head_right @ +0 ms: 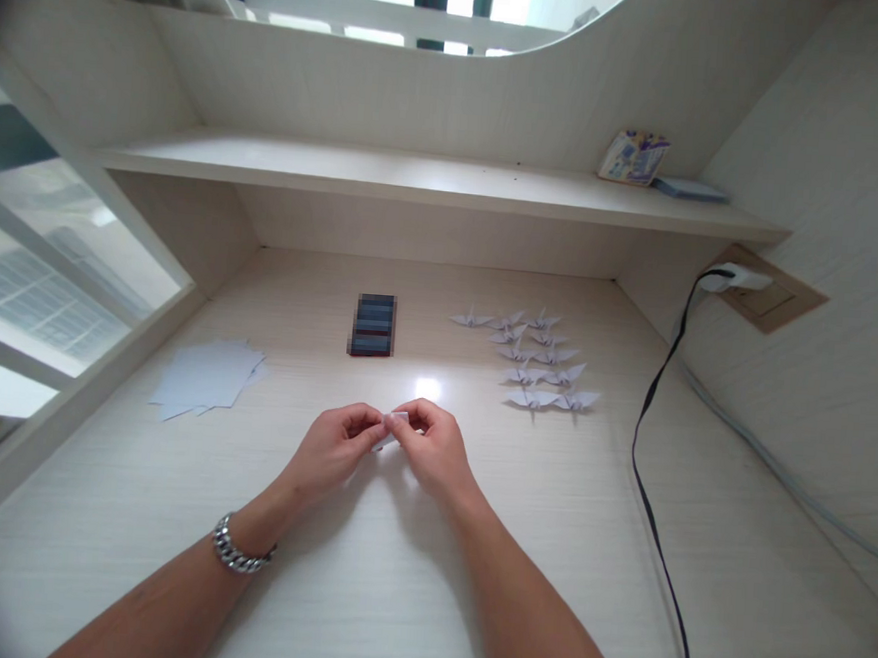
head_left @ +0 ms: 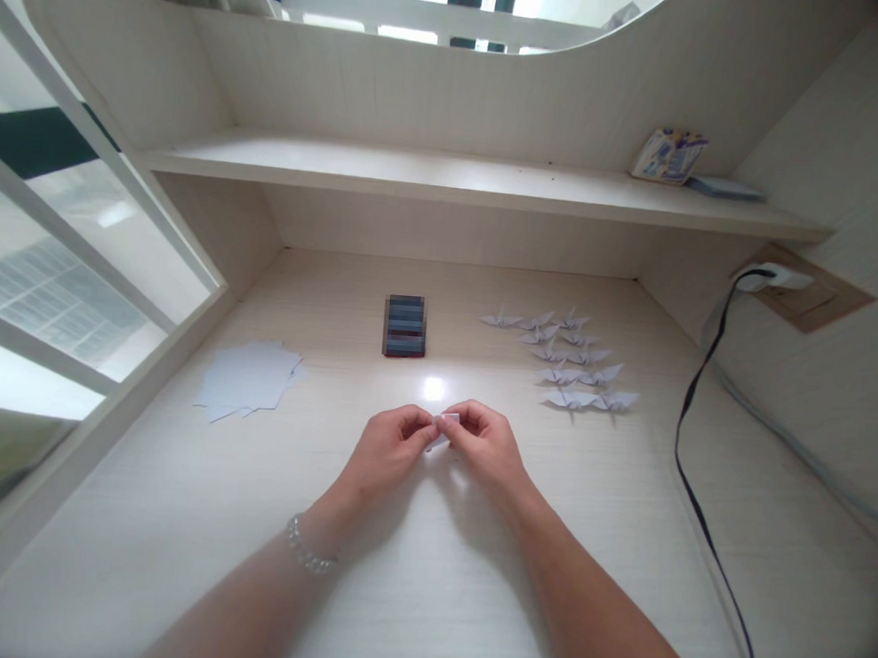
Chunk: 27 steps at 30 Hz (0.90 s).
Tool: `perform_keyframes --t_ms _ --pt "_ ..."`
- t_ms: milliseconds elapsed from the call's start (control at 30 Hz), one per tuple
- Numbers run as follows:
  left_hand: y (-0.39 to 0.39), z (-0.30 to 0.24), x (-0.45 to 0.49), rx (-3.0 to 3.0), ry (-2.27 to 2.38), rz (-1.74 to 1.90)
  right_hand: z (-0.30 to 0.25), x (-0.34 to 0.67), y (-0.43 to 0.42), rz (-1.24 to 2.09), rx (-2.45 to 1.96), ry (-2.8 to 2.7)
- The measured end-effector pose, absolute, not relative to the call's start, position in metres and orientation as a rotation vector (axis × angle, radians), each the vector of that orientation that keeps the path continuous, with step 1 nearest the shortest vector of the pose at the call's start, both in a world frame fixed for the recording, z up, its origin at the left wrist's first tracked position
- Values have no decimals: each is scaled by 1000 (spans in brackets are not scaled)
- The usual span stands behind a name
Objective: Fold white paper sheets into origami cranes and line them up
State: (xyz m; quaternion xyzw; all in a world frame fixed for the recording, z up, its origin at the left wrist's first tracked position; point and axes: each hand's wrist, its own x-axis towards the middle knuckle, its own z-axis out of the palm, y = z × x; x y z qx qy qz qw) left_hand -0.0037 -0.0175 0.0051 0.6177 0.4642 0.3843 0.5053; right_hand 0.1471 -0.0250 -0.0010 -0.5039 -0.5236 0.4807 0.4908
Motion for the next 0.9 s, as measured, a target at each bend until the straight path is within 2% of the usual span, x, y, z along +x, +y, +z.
perform_keyframes --t_ms 233,467,667,900 --pt "-13 4 -6 1506 1160 960 -3 146 -23 1132 -1220 -1110" --pt "-9 4 -12 1523 1259 1024 2 147 -27 1112 -1314 -1434" --pt "-10 3 -10 1383 1168 1040 4 148 -28 1006 -1334 -1411" --pt "-9 4 -12 1423 1171 1026 7 145 -31 1142 -1272 -1453"
